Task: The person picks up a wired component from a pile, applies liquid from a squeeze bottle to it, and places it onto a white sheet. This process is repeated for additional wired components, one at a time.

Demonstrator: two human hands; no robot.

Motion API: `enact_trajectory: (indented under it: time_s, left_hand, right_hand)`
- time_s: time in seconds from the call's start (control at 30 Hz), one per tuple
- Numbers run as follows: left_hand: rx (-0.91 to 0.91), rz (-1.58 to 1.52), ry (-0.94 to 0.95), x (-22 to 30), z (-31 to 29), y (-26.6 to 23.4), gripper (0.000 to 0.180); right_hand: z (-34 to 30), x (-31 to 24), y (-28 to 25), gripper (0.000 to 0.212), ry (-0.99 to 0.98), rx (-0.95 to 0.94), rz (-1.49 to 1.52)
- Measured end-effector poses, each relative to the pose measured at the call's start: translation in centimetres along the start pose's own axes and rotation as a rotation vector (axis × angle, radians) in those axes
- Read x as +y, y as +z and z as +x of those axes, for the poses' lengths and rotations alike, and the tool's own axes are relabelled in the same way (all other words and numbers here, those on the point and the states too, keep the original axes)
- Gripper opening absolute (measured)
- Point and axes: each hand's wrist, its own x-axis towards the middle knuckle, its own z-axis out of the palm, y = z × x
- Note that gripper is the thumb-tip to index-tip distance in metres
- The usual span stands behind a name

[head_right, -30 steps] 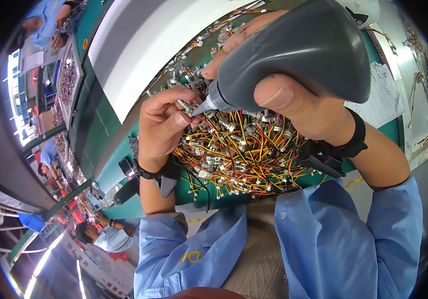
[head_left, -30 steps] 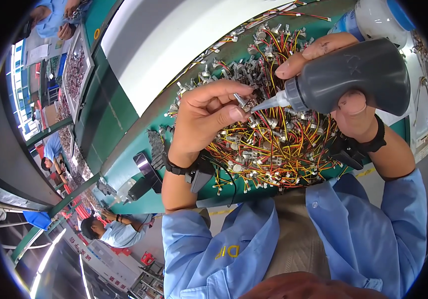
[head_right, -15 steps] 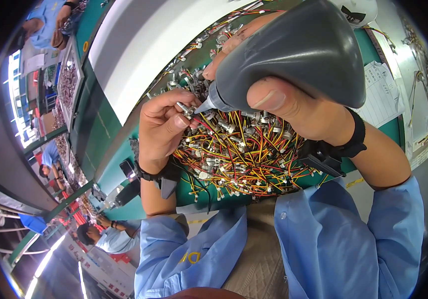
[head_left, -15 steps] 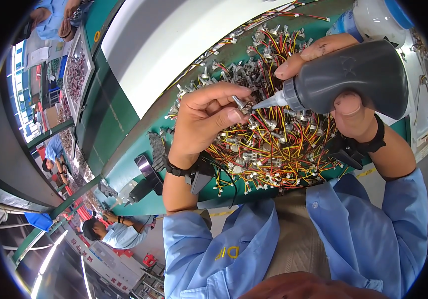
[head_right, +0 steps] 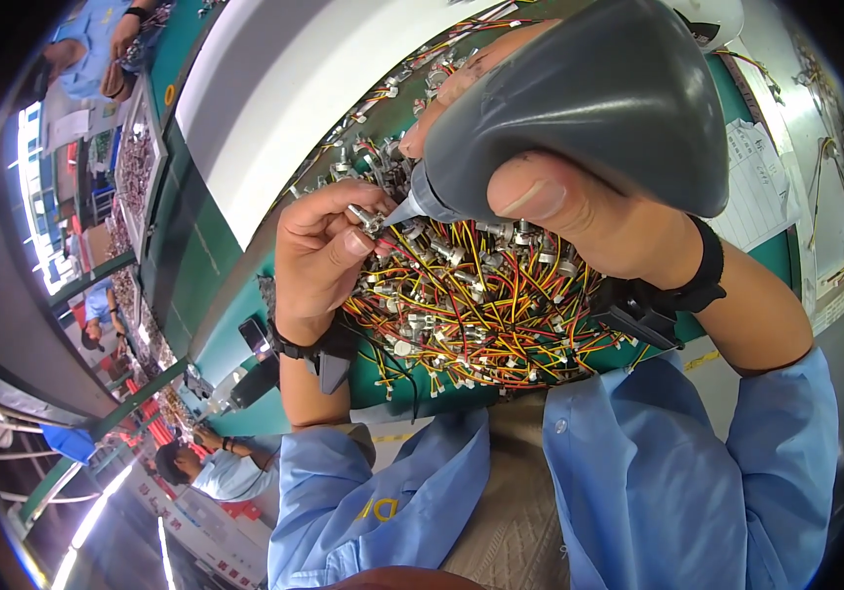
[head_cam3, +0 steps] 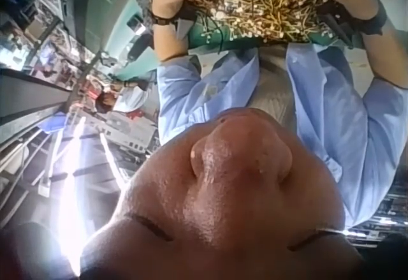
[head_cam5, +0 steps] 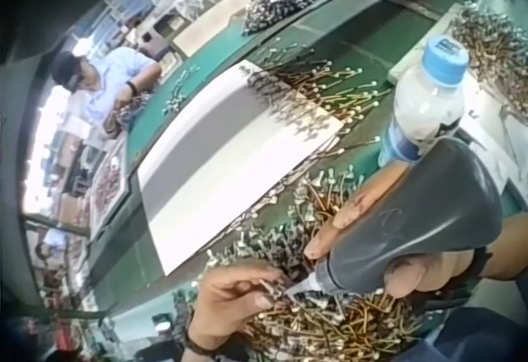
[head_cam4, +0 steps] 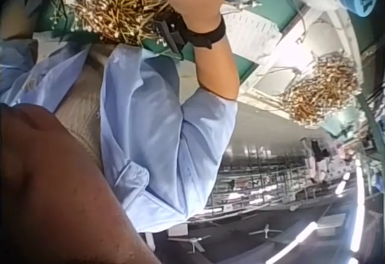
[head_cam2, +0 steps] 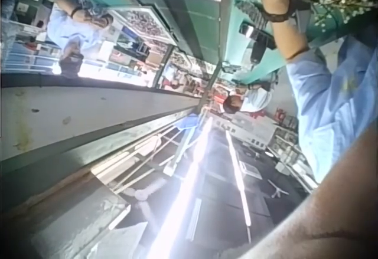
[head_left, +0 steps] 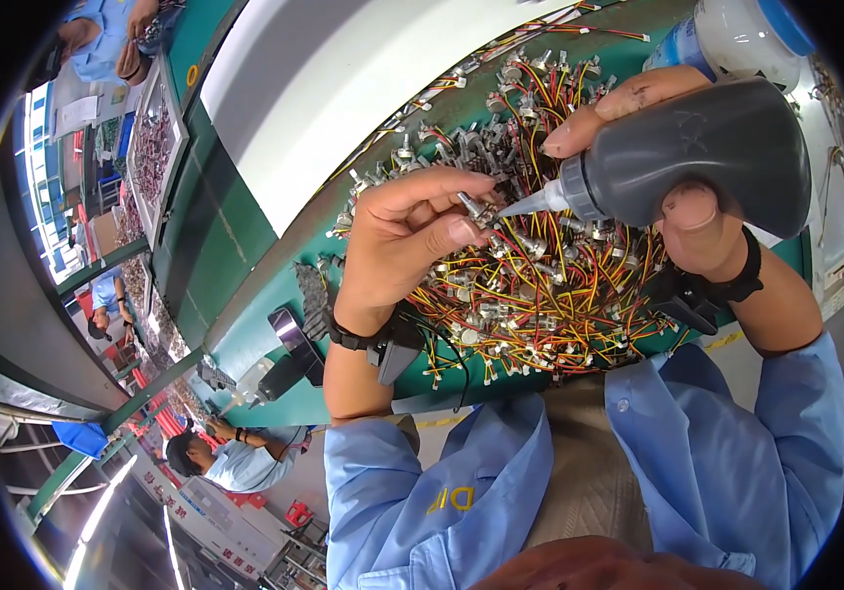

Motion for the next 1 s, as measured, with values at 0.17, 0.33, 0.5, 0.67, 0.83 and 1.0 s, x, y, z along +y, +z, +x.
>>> enact_trajectory:
  time_s: [0.17,0.33,0.5,0.67,0.83,1.0]
  left_hand:
    - [0.001,-0.004,0.002,0.1,-0.1,0.2,0.031]
    - [0.002,-0.007,0.003,0.0,-0.2,0.4,0.032]
    - [-0.015,-0.016,0.003,0.0,-0.2,0.1,0.031]
    - [-0.014,-0.021,0.001,0.1,0.1,-0.2,0.031]
    - [0.037,-0.107,-0.016,1.0,-0.7,0.9,0.028]
    - [0.096,-0.260,0.185,2.9,-1.1,-2.3,0.021]
  right_hand:
    - [-0.1,-0.1,0.2,0.066,0.002,-0.004,0.020]
    - [-0.3,-0.1,0.3,0.065,-0.015,0.007,0.043]
    - [-0.1,-0.1,0.0,0.065,-0.010,-0.008,0.018]
    - [0.1,-0.1,-0.2,0.065,0.009,-0.031,0.026]
    - [0.3,-1.4,-1.4,0.067,-0.110,-0.134,-0.077]
    - [1.0,-2.4,-1.9,0.070,-0.543,-0.149,-0.337]
